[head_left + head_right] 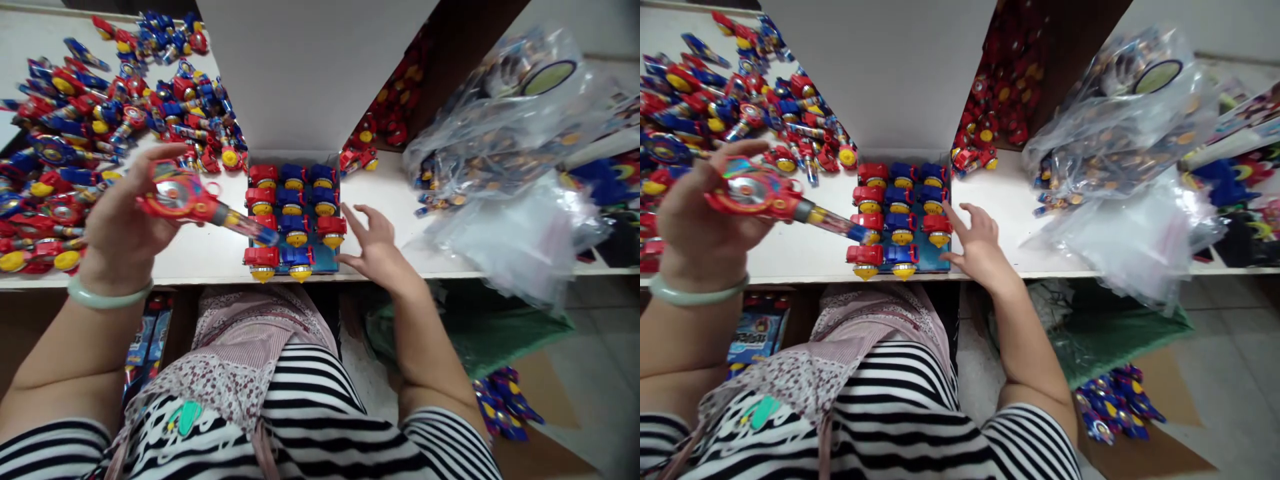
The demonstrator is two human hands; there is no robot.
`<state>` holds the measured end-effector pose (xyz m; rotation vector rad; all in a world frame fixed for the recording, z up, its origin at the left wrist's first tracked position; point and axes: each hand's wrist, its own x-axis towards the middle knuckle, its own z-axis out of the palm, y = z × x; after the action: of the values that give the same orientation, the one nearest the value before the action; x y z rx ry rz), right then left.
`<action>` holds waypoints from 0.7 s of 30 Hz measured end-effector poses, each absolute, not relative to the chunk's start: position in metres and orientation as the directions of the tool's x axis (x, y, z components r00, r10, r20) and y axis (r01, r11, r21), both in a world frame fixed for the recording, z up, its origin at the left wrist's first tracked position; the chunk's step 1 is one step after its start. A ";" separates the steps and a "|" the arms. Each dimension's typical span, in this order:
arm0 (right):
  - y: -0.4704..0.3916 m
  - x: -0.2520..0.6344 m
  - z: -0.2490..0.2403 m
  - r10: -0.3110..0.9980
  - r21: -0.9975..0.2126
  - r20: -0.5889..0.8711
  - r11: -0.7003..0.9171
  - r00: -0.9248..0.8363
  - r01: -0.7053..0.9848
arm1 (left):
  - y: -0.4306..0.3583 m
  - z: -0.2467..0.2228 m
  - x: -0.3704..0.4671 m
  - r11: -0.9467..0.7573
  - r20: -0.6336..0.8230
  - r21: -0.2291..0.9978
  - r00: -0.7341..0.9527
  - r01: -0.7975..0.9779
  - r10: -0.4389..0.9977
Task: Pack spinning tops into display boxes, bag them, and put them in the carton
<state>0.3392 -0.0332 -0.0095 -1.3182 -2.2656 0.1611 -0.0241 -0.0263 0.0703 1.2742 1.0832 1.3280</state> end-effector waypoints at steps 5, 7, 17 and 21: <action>-0.072 0.302 0.054 0.729 -0.412 0.535 0.666 -0.426 0.622 | -0.027 0.075 0.055 -0.097 0.094 0.995 0.354 -0.009 0.931; -0.079 0.294 0.056 0.736 -0.432 0.552 0.655 -0.393 0.620 | -0.029 0.076 0.078 -0.144 0.106 0.988 0.452 0.052 0.886; -0.077 0.345 -0.065 0.728 -0.586 0.685 0.582 -0.040 0.564 | 0.036 0.041 0.108 -0.762 0.245 0.468 0.762 0.448 0.599; -0.078 0.341 -0.071 0.725 -0.560 0.661 0.648 -0.193 0.515 | 0.046 0.028 0.117 -0.815 0.178 0.306 0.811 0.492 0.557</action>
<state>0.3406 -0.0779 -0.0710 -0.9850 -1.8591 0.2602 0.1174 0.0463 0.0280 2.7511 0.8111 0.3819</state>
